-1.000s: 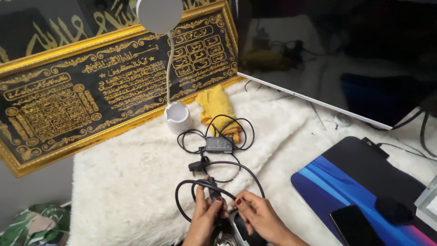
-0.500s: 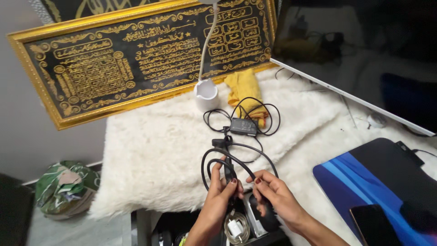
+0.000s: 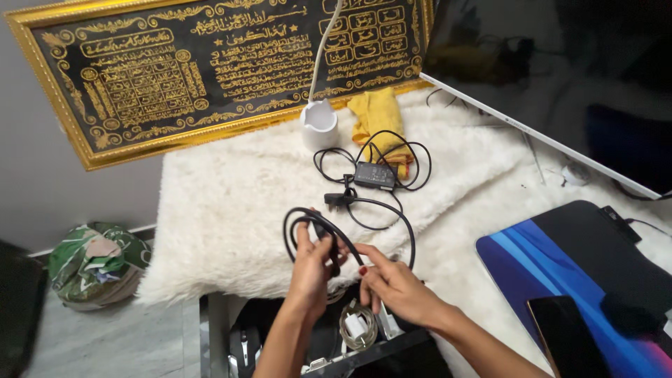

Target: The person coils a black power cable and places it on a white fluffy surface. They then open a drawer, retrieve a white charger and cable, and place them inside the drawer among other items.

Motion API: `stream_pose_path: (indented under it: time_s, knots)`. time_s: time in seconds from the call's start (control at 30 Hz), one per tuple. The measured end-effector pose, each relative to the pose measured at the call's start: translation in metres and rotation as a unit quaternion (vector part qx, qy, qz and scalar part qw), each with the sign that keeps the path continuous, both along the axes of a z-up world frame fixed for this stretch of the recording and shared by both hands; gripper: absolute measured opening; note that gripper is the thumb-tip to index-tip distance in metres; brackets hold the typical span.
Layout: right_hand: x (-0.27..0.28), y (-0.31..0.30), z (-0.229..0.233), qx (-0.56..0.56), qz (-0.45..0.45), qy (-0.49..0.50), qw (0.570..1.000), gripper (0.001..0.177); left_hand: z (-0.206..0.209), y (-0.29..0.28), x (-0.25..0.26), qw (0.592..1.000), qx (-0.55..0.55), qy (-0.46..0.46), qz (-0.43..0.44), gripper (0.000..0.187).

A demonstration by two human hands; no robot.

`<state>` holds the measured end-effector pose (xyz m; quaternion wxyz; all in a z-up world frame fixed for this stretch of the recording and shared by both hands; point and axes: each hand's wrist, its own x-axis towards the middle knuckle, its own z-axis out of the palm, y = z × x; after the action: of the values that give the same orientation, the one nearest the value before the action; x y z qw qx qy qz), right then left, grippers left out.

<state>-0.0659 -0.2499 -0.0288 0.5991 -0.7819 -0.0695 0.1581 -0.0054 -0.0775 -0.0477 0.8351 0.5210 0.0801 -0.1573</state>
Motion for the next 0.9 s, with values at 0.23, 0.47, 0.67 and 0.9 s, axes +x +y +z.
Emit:
stream_pose_path:
  time_s: [0.23,0.47,0.67,0.9]
  knots:
    - [0.011,0.031,0.013,-0.186,0.024,-0.152,0.970,0.065,-0.009,0.021,0.035,0.987,-0.136,0.038,0.072,0.043]
    - [0.018,0.035,0.002,-0.223,0.048,-0.281,0.932,0.057,0.011,0.021,0.045,0.987,-0.115,0.021,0.108,0.034]
    - [0.021,0.030,0.002,-0.249,0.046,-0.208,0.945,0.032,-0.005,0.035,0.053,0.972,-0.217,0.005,0.085,0.026]
    - [0.013,0.023,-0.012,-0.261,0.076,-0.143,0.952,0.026,0.000,0.048,0.052,0.979,-0.200,0.014,0.033,0.032]
